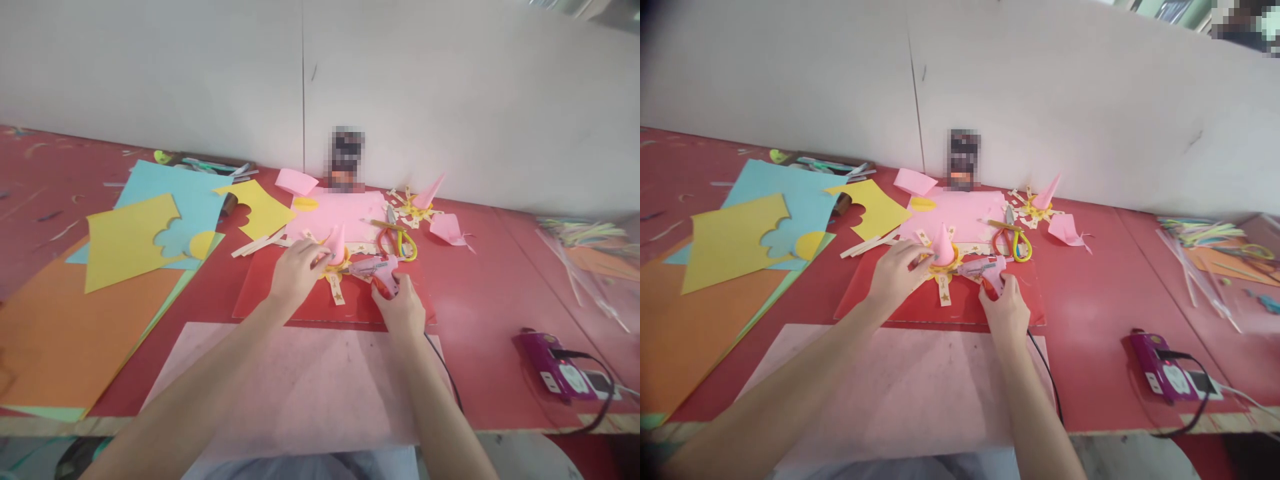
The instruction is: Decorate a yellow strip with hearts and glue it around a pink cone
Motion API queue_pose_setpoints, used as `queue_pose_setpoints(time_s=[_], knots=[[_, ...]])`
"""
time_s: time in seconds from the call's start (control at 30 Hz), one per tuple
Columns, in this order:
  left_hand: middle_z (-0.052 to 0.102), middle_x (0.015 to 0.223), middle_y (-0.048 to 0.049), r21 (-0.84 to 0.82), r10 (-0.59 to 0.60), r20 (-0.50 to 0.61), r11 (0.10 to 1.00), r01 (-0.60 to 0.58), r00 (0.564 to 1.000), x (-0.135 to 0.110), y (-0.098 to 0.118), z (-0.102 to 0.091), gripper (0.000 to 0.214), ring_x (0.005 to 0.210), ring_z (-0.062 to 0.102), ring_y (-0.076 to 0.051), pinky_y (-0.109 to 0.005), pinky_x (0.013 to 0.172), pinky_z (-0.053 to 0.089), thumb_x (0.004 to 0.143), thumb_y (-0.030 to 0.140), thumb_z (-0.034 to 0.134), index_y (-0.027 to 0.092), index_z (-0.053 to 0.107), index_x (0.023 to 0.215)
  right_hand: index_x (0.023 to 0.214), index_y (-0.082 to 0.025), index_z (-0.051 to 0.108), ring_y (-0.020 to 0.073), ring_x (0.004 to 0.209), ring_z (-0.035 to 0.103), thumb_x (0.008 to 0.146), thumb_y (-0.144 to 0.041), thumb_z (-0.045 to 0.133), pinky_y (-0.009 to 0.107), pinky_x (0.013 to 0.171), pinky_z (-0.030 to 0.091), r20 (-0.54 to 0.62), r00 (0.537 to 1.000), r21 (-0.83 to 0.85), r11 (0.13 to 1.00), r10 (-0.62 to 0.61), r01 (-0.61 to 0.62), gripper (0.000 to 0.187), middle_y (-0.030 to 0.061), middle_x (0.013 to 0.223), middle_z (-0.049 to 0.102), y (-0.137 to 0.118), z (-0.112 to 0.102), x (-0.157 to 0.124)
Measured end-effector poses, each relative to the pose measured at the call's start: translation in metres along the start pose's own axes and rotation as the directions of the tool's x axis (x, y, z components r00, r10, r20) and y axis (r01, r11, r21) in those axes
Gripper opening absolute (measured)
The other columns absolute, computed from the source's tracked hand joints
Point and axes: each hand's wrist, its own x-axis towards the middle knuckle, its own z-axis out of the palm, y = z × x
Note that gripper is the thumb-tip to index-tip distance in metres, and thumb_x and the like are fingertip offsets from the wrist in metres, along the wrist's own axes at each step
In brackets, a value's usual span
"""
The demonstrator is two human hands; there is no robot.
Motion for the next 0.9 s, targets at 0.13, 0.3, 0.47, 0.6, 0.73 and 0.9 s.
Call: queue_pose_setpoints(time_s=[0.13,0.3,0.47,0.6,0.73,0.9], knots=[[0.061,0.074,-0.0003,0.043,0.047,0.097,0.998,-0.052,0.994,-0.0056,-0.0020,0.0069,0.019,0.071,0.055,-0.013,-0.026,0.061,0.041,0.083,0.029,0.046,0.023,0.063,0.077,0.098,-0.023,0.049,0.0179,0.070,0.057,0.067,-0.051,0.049,0.024,0.054,0.034,0.005,1.000,-0.007,1.000,-0.002,0.002,0.041,0.0014,0.085,0.060,0.0004,0.0010,-0.0002],[0.063,0.074,-0.0011,0.080,0.056,0.157,0.994,-0.069,0.986,-0.0071,-0.0005,0.0089,0.016,0.068,0.055,-0.015,-0.028,0.059,0.040,0.080,0.028,0.051,0.023,0.065,0.077,0.098,-0.024,0.048,0.0191,0.072,0.057,0.068,-0.051,0.049,0.025,0.055,0.034,0.003,1.000,-0.021,1.000,0.000,0.000,0.040,0.0012,0.086,0.060,-0.0013,0.0002,-0.0006],[0.063,0.073,-0.0013,0.095,0.061,0.184,0.992,-0.079,0.981,-0.0076,0.0012,0.0087,0.017,0.068,0.054,-0.015,-0.029,0.060,0.040,0.080,0.027,0.051,0.023,0.066,0.074,0.099,-0.024,0.049,0.0188,0.074,0.058,0.068,-0.051,0.049,0.025,0.056,0.034,0.005,1.000,-0.009,1.000,0.005,-0.005,0.041,0.0013,0.088,0.061,-0.0024,0.0009,-0.0003],[0.063,0.073,-0.0015,0.101,0.046,0.185,0.993,-0.066,0.982,-0.0069,0.0020,0.0083,0.022,0.066,0.054,-0.014,-0.028,0.059,0.040,0.082,0.024,0.047,0.022,0.065,0.072,0.100,-0.024,0.048,0.0199,0.076,0.058,0.068,-0.050,0.050,0.026,0.056,0.034,0.013,1.000,-0.010,1.000,-0.003,0.003,0.042,0.0019,0.091,0.061,-0.0041,0.0003,-0.0017],[0.063,0.073,-0.0015,0.104,0.020,0.178,0.994,-0.039,0.984,-0.0061,0.0032,0.0079,0.020,0.066,0.054,-0.015,-0.028,0.058,0.039,0.082,0.024,0.048,0.022,0.065,0.071,0.102,-0.024,0.048,0.0200,0.076,0.058,0.069,-0.048,0.049,0.026,0.056,0.034,0.029,0.999,-0.003,1.000,-0.023,0.023,0.040,0.0026,0.095,0.060,-0.0064,-0.0015,-0.0044],[0.063,0.072,-0.0013,0.098,0.008,0.183,0.995,-0.027,0.983,-0.0060,0.0039,0.0083,0.021,0.066,0.054,-0.015,-0.028,0.058,0.039,0.081,0.023,0.048,0.022,0.064,0.069,0.101,-0.024,0.048,0.0189,0.075,0.058,0.069,-0.047,0.049,0.025,0.054,0.033,-0.004,0.999,-0.025,0.999,-0.032,0.032,0.039,0.0016,0.094,0.061,-0.0062,0.0019,-0.0057]])
